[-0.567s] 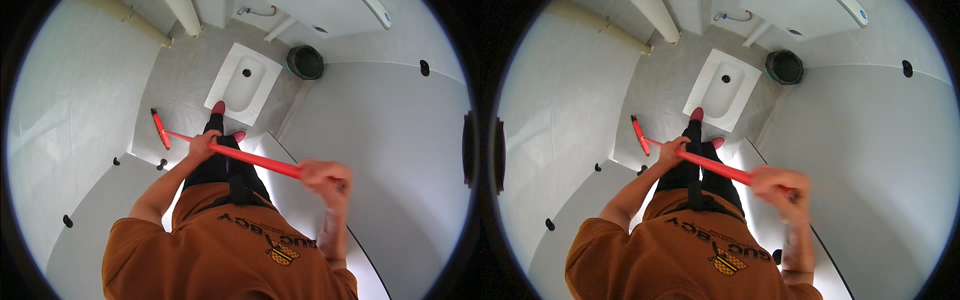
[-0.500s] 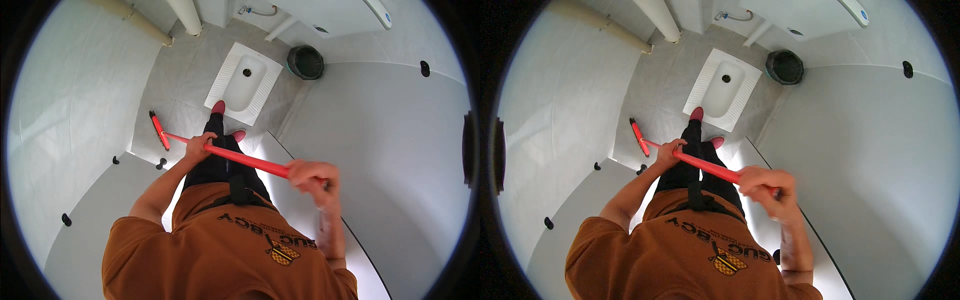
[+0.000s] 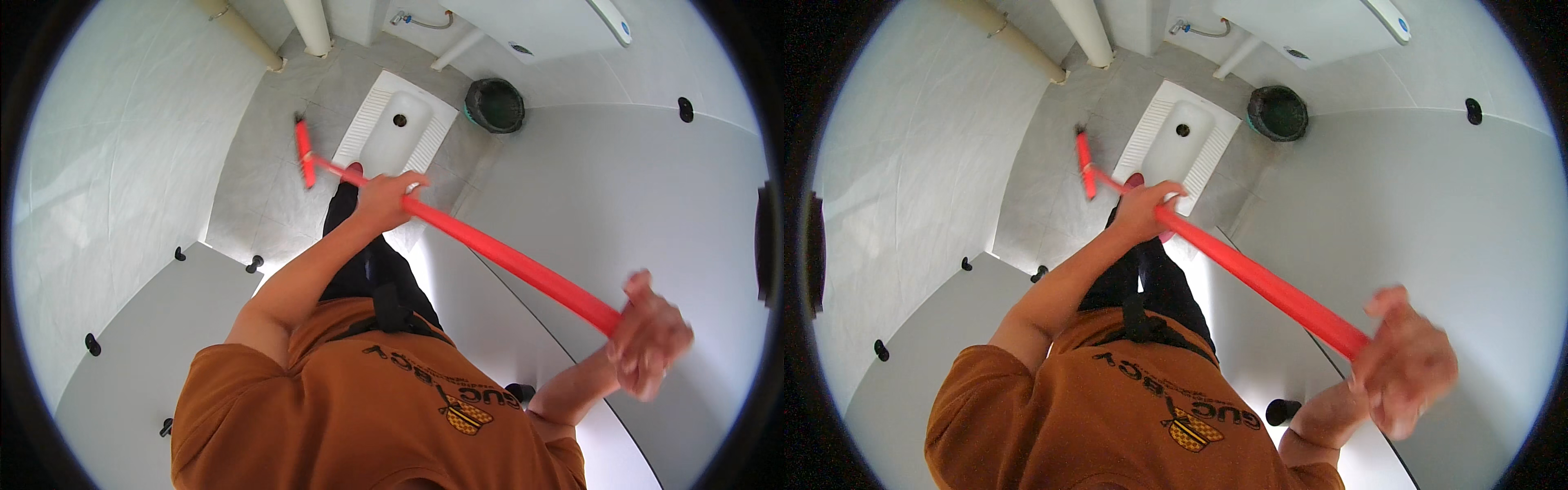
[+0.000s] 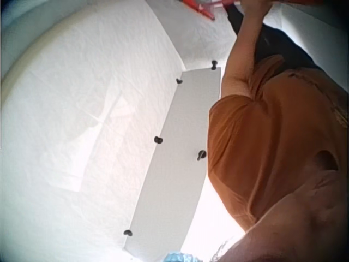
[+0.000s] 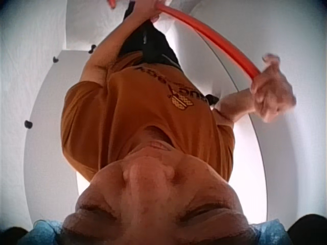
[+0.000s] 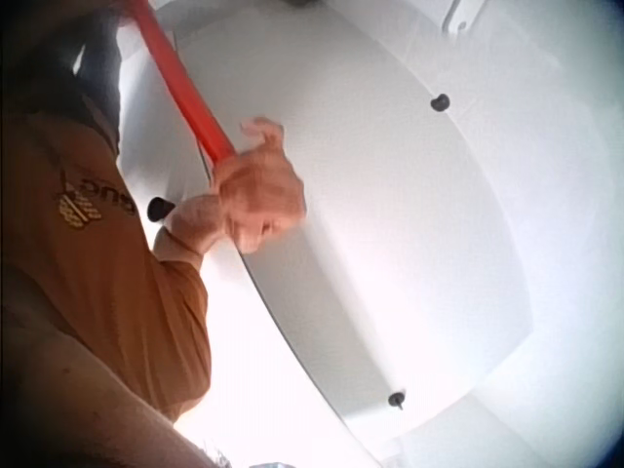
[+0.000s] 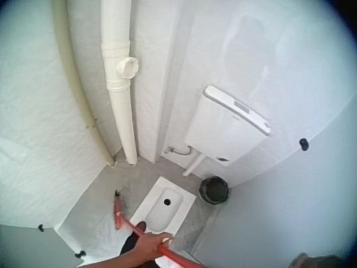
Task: The person sweeps the floor of a public restroom using a red broom. They clean the area around a squat toilet and the surrounding tiled floor, moving the broom back and forth to gather debris.
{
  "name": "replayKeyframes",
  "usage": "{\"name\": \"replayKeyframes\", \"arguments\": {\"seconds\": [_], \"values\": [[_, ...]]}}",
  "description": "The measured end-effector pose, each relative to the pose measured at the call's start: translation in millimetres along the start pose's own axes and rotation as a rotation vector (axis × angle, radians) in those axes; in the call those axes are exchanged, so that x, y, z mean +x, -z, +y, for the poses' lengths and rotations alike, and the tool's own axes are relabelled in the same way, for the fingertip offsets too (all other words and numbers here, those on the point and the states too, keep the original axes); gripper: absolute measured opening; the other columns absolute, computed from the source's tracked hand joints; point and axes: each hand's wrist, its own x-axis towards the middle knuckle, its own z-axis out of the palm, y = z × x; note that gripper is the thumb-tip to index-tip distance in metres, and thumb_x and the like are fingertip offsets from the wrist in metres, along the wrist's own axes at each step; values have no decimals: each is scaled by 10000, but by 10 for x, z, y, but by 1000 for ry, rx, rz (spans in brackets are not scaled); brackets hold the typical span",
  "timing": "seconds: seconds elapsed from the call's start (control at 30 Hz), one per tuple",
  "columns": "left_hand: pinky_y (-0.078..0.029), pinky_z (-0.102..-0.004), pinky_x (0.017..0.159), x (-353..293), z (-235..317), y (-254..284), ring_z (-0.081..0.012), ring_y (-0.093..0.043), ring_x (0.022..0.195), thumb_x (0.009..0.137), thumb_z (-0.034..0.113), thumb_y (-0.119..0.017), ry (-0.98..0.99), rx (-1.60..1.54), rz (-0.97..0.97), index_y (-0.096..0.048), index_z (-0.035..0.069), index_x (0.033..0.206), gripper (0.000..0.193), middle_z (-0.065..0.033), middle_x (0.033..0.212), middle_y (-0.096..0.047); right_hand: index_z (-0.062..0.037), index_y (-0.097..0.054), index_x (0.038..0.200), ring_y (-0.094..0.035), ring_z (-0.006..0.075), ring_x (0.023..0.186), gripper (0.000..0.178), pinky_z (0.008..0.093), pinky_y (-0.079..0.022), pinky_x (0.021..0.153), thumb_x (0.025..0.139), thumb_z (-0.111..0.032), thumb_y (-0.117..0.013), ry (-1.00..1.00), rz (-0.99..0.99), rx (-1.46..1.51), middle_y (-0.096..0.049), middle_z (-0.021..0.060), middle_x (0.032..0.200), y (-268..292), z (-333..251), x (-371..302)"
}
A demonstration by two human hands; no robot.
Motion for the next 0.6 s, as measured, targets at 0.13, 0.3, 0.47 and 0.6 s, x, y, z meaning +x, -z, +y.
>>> {"name": "replayKeyframes", "arguments": {"seconds": [0.13, 0.3, 0.47, 0.6], "values": [[-508, -453, 553, -840, -834, 22, -348, -650, 634, 871, 148, -615, 175, 63, 74, -636, 177, 989, 124, -116, 665, -641, -24, -696, 801, -462, 110, 494, 132, 333, -442, 610, 853, -83, -590, -478, -9, 157, -575, 38, 632, -338, 559, -211], [-516, -449, 586, -1104, -1173, -371, -346, -665, 682, 850, 142, -624, 160, 22, 69, -651, 171, 979, 135, -117, 705, -650, 4, -696, 775, -525, 142, 590, 104, 234, -427, 594, 780, -18, -595, -640, -114, 222, -651, 89, 784, -469, 751, -390], [-455, -325, 576, -192, -545, -1027, -194, -594, 617, 774, 77, -680, -25, -192, 107, -630, 105, 1017, 249, -43, 688, -588, -39, -642, 671, -520, 165, 522, 169, 439, -479, 690, 574, 19, -517, -249, -50, 22, -585, 74, 597, -59, 321, -153], [-438, -305, 567, 393, -26, -1075, -179, -545, 582, 777, 65, -669, -63, -325, 25, -624, 119, 1017, 249, -39, 630, -530, -73, -627, 704, -451, 138, 423, 210, 488, -442, 740, 611, 27, -467, -20, -208, -154, -510, 12, 491, 19, -16, -25]]}}
